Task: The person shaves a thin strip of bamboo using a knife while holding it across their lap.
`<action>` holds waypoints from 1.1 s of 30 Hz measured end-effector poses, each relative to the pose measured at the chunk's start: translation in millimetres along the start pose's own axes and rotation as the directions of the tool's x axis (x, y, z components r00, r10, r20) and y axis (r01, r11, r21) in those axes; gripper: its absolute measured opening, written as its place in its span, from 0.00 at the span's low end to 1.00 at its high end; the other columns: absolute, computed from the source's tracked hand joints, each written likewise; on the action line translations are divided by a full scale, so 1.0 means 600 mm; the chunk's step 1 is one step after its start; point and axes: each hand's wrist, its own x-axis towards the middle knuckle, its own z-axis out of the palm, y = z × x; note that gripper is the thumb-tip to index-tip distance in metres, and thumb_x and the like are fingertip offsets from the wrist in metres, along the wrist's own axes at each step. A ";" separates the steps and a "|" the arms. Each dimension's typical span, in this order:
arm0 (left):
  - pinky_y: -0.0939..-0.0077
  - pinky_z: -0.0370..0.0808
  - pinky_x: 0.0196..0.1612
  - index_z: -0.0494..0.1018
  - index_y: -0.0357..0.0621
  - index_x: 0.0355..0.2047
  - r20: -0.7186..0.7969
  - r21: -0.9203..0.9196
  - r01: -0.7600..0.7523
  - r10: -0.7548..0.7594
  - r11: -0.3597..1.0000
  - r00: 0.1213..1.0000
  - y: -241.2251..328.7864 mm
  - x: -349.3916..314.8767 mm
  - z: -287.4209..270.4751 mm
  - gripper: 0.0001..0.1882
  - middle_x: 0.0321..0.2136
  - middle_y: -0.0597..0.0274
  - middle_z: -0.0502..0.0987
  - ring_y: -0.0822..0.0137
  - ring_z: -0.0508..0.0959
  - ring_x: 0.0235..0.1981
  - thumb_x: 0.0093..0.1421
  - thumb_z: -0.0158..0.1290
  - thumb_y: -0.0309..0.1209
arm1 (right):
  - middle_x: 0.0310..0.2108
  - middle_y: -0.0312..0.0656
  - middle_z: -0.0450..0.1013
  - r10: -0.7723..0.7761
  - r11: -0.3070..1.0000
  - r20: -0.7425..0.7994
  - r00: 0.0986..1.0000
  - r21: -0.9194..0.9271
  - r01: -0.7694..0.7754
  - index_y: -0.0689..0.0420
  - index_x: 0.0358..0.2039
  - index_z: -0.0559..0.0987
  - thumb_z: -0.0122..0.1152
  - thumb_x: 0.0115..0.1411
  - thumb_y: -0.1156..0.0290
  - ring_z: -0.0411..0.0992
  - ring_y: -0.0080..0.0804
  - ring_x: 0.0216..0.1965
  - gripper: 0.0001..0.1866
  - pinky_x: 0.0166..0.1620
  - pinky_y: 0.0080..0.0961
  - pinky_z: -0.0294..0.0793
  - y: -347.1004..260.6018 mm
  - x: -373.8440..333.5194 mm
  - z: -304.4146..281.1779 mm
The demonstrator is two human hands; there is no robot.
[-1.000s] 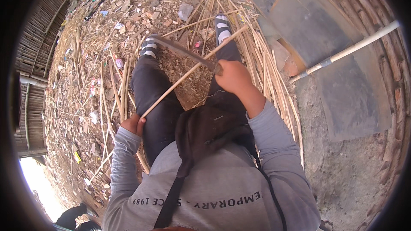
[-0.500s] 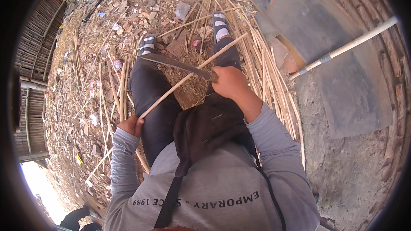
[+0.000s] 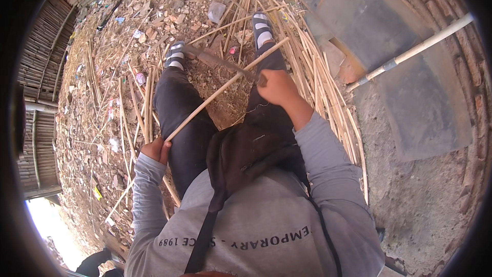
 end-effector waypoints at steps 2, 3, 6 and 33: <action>0.47 0.71 0.29 0.70 0.39 0.28 0.000 0.015 -0.012 0.012 1.000 1.000 0.000 0.003 0.000 0.21 0.19 0.40 0.74 0.36 0.76 0.24 0.69 0.50 0.45 | 0.32 0.54 0.79 0.095 0.994 -0.102 0.990 0.058 -0.089 0.55 0.35 0.81 0.63 0.54 0.63 0.77 0.57 0.38 0.11 0.41 0.47 0.76 0.022 0.023 -0.009; 0.48 0.71 0.29 0.70 0.38 0.28 0.006 0.031 -0.020 0.020 0.999 1.000 0.000 0.005 -0.001 0.21 0.19 0.41 0.74 0.36 0.76 0.24 0.69 0.51 0.45 | 0.32 0.54 0.79 0.091 0.995 -0.108 0.990 0.056 -0.085 0.55 0.35 0.81 0.63 0.54 0.63 0.77 0.57 0.38 0.11 0.41 0.47 0.76 0.032 0.026 -0.008; 0.49 0.71 0.30 0.70 0.38 0.28 0.087 0.032 0.033 -0.036 0.999 0.996 0.000 0.002 -0.010 0.22 0.19 0.39 0.73 0.35 0.77 0.27 0.69 0.50 0.46 | 0.32 0.55 0.78 0.116 0.993 -0.057 0.992 -0.004 -0.117 0.56 0.34 0.80 0.62 0.55 0.63 0.76 0.59 0.38 0.11 0.41 0.49 0.76 -0.019 0.012 -0.007; 0.49 0.71 0.30 0.70 0.37 0.27 0.105 -0.018 0.015 -0.013 1.000 0.994 0.006 0.007 -0.013 0.23 0.19 0.40 0.74 0.36 0.77 0.26 0.69 0.50 0.46 | 0.29 0.53 0.78 0.089 0.993 -0.158 0.983 0.088 -0.076 0.56 0.34 0.80 0.64 0.54 0.64 0.77 0.57 0.35 0.11 0.38 0.48 0.75 0.027 -0.002 -0.014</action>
